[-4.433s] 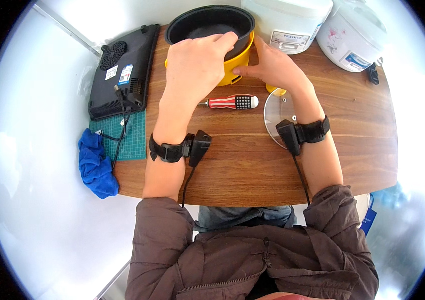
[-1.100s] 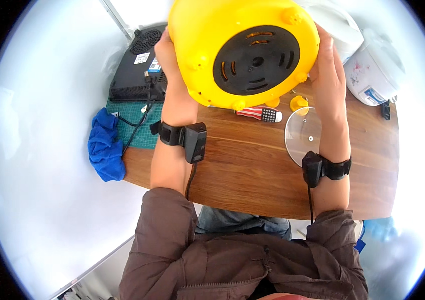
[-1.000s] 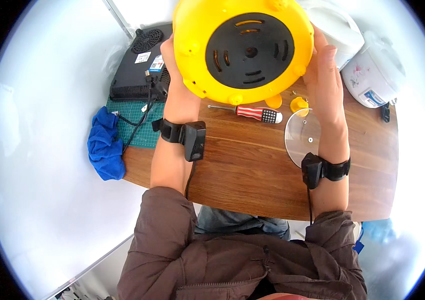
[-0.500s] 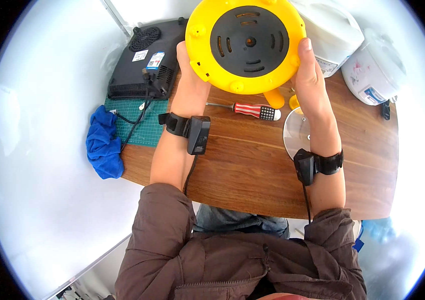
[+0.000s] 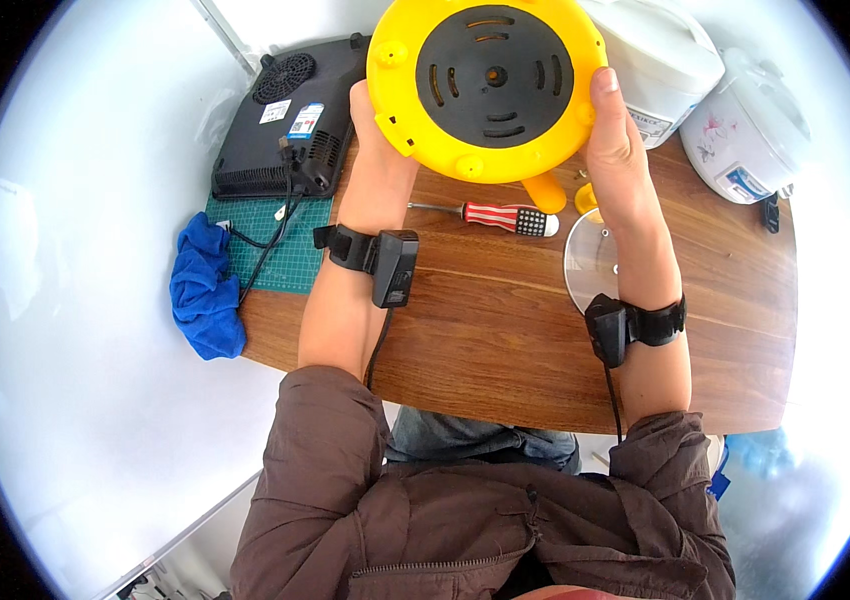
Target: The person uses a screwdriver to remove screws from the bottom of a yellow electric kettle. They then detach the base cover, exposing the internal wiring and components.
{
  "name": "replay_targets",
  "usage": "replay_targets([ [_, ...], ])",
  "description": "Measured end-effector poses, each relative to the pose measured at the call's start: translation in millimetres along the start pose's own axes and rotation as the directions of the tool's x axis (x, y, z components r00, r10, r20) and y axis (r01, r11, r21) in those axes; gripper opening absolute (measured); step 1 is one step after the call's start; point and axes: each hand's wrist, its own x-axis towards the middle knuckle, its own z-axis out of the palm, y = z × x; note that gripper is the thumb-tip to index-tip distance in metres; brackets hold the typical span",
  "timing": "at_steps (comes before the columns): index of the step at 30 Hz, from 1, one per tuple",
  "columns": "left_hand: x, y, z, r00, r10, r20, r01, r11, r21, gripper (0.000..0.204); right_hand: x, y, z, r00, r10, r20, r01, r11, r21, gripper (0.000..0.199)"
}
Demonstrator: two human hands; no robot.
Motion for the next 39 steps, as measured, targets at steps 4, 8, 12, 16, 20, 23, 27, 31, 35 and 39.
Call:
replay_targets([
  [4, 1, -2, 0, 1.000, -0.004, 0.015, 0.004, 1.000, -0.012, 0.032, -1, -2, 2, 1.000, 0.006, -0.020, -0.006, 1.000, 0.002, 0.073],
  [8, 1, -2, 0, 1.000, -0.005, 0.028, 0.005, 1.000, -0.018, 0.032, 0, -1, 1, 1.000, 0.001, -0.014, -0.001, 1.000, 0.009, 0.073],
  [12, 2, -3, -1, 0.999, -0.007, 0.044, 0.008, 1.000, -0.029, 0.032, -1, -3, 0, 0.999, 0.024, -0.024, -0.024, 1.000, -0.005, 0.074],
  [16, 3, -5, -3, 0.998, -0.012, 0.061, 0.014, 0.999, -0.042, 0.032, 1, 0, -1, 0.999, 0.026, -0.043, -0.027, 0.999, -0.026, 0.080],
  [20, 3, -3, -2, 0.998, -0.010, 0.066, 0.013, 0.999, -0.041, 0.033, 1, -1, -2, 0.999, 0.025, -0.040, -0.027, 0.999, -0.036, 0.082],
  [23, -1, 0, 6, 0.997, -0.001, 0.072, 0.002, 1.000, -0.017, 0.031, 2, -2, -1, 0.999, -0.002, -0.047, 0.002, 1.000, -0.012, 0.078],
  [27, -14, 14, 21, 0.983, -0.005, 0.182, 0.029, 0.991, -0.130, 0.032, 6, 8, -10, 0.998, 0.055, -0.031, -0.054, 0.997, 0.050, 0.072],
  [31, -13, 19, 42, 0.995, -0.073, -0.068, 0.066, 0.993, -0.098, 0.033, 11, 7, -12, 0.989, 0.140, -0.048, -0.125, 0.964, 0.236, 0.067],
  [35, -18, 27, 62, 0.989, -0.073, -0.126, 0.076, 0.997, 0.018, 0.033, 18, 7, -21, 0.976, 0.215, -0.030, -0.181, 0.885, 0.429, 0.066],
  [39, -32, 36, 80, 0.999, -0.040, -0.028, 0.042, 0.997, 0.062, 0.032, 19, 9, -30, 0.953, 0.302, 0.002, -0.259, 0.816, 0.517, 0.066],
])
